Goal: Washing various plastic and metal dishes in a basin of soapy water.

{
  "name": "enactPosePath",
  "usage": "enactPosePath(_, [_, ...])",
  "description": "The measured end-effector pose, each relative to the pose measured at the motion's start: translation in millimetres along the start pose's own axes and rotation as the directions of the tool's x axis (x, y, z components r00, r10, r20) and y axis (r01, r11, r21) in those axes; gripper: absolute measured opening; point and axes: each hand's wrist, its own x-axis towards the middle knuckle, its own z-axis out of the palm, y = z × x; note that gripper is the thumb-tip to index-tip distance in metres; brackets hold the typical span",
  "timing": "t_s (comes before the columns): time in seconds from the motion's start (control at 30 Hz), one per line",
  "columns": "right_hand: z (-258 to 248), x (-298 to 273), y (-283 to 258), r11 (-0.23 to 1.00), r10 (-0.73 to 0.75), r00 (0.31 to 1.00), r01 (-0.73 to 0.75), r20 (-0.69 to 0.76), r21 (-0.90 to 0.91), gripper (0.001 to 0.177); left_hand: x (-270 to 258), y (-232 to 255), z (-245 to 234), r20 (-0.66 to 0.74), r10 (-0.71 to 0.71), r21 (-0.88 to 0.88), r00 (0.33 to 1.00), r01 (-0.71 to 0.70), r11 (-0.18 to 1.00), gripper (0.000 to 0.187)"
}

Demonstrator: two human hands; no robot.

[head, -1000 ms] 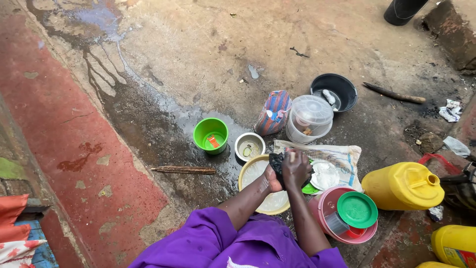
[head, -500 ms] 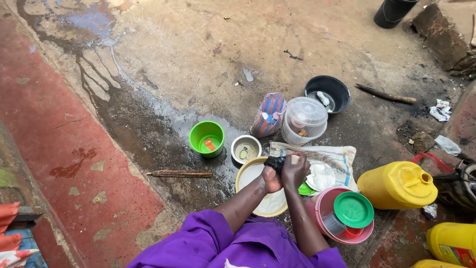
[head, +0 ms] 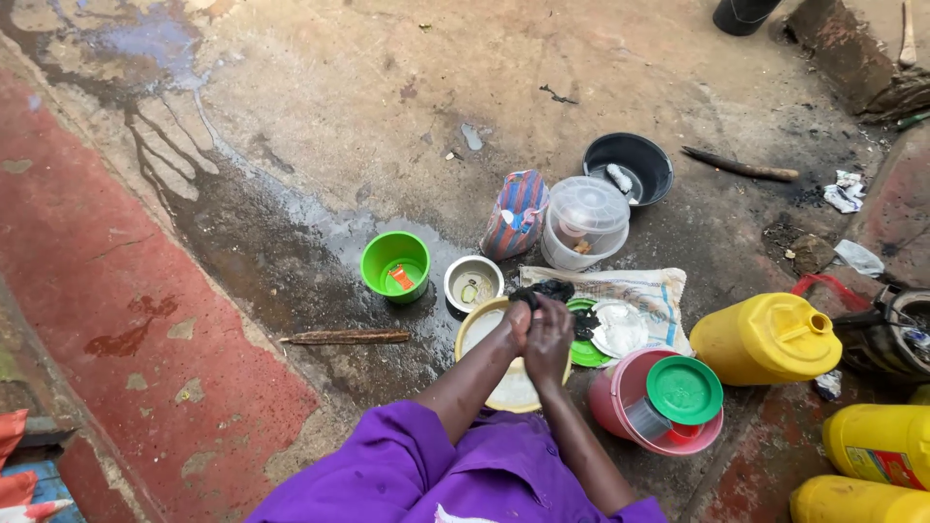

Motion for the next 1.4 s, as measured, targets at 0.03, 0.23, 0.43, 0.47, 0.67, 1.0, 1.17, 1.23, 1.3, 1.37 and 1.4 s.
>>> enactPosePath(0.03, [-3,3,0,1.000,0.005,1.000,-0.005,0.007,-0.005,0.031,-2,-7,2,-0.004,-0.001,-0.009,1.000,0.001,1.000,0.021])
enactPosePath(0.23, [5,34,57,0.944,0.328,0.918,-0.317,-0.223,0.088,0.025,14,-11,-11,-0.324,0.095,0.202,0.941,-0.030,0.979,0.017])
enactPosePath(0.43, [-9,5,-21,0.993,0.035,0.996,-0.026,-0.083,0.118,0.031,52,-2,-53,-0.495,0.021,0.145,0.869,0.059,0.988,0.021])
enactPosePath(0.47, [-2,12,4,0.968,0.236,0.963,-0.221,-0.134,0.117,0.031,49,-3,-31,-0.601,0.087,0.200,0.795,0.044,0.979,0.021])
enactPosePath(0.67, [-14,52,76,-0.189,0.605,0.520,-0.642,0.603,0.743,0.029,54,14,-17,-0.498,0.051,0.202,0.865,0.059,0.978,0.026])
enactPosePath(1.0, [23,57,82,0.797,0.603,0.771,-0.572,-0.203,0.196,0.028,56,-18,-72,-0.578,0.210,0.435,0.788,0.080,0.897,0.029])
enactPosePath(1.17, [18,22,75,0.962,0.266,0.962,-0.262,-0.055,0.074,0.019,74,-13,-185,-0.535,0.155,0.173,0.831,-0.071,0.982,0.029])
enactPosePath(1.23, [22,33,85,0.955,0.288,0.957,-0.285,-0.030,0.076,0.023,72,-18,-196,-0.611,0.242,0.269,0.754,-0.089,0.959,0.040])
enactPosePath(1.3, [28,55,120,0.502,0.769,0.605,-0.770,0.204,0.393,0.022,71,-28,-146,-0.624,0.263,0.101,0.736,-0.258,0.961,0.035])
enactPosePath(1.37, [48,32,133,0.586,0.708,0.684,-0.708,0.175,0.395,0.019,65,-9,-105,-0.779,0.195,0.167,0.596,-0.103,0.981,0.032])
enactPosePath(1.4, [62,26,138,0.686,0.601,0.783,-0.609,0.160,0.398,0.017,67,9,-85,-0.878,0.186,0.222,0.441,0.030,0.975,0.029])
